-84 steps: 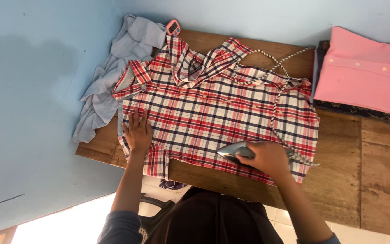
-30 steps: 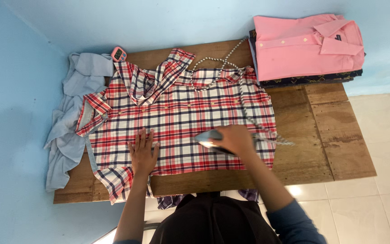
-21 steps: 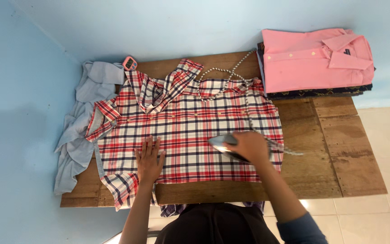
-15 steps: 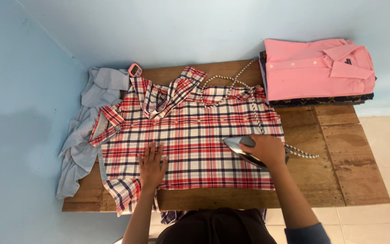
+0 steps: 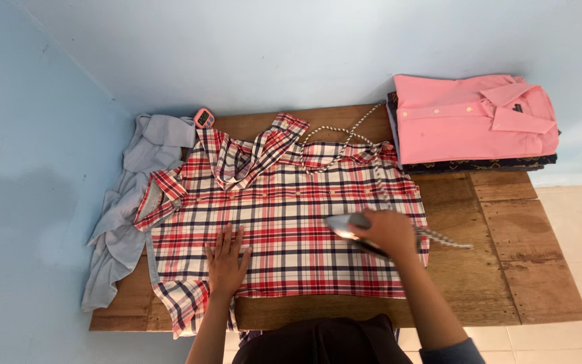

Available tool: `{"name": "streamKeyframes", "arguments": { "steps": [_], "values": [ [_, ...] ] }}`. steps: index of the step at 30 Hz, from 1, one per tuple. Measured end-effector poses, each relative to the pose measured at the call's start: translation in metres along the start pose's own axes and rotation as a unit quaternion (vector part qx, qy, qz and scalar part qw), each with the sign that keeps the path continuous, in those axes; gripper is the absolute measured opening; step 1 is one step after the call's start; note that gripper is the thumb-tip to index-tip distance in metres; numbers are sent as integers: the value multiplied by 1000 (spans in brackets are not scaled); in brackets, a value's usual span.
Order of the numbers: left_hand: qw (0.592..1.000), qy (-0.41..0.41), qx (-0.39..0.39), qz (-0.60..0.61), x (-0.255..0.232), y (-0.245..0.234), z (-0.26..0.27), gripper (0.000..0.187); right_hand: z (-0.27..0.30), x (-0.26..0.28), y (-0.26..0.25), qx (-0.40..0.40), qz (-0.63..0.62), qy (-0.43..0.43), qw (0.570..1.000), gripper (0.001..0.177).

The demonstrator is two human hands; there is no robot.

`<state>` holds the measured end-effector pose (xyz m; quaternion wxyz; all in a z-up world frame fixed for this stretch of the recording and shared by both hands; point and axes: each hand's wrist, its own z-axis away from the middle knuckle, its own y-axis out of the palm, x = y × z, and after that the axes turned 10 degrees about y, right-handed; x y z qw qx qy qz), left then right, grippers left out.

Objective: The person irons a pink shirt and a plaid shirt on a wooden table. They smooth the fabric with their hands, use a steam iron to press the garments, and fold the pink shirt before moving to the plaid one. The person irons the sleeves and body of the plaid shirt, adjusting the fabric as needed.

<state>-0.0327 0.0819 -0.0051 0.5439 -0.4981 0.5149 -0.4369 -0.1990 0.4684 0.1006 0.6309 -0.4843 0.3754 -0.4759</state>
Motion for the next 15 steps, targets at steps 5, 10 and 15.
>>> {"name": "streamKeyframes", "arguments": {
  "steps": [5,10,15],
  "values": [
    [1000,-27,10,5,3,-5,-6,57,3,-11,-16,-1,-16,39,999,74],
    [997,-31,-61,46,23,15,-45,39,4,26,-13,3,-31,-119,992,69],
    [998,5,-69,10,39,19,-96,61,-12,21,-15,-65,-72,-2,995,64]
  ]
}}
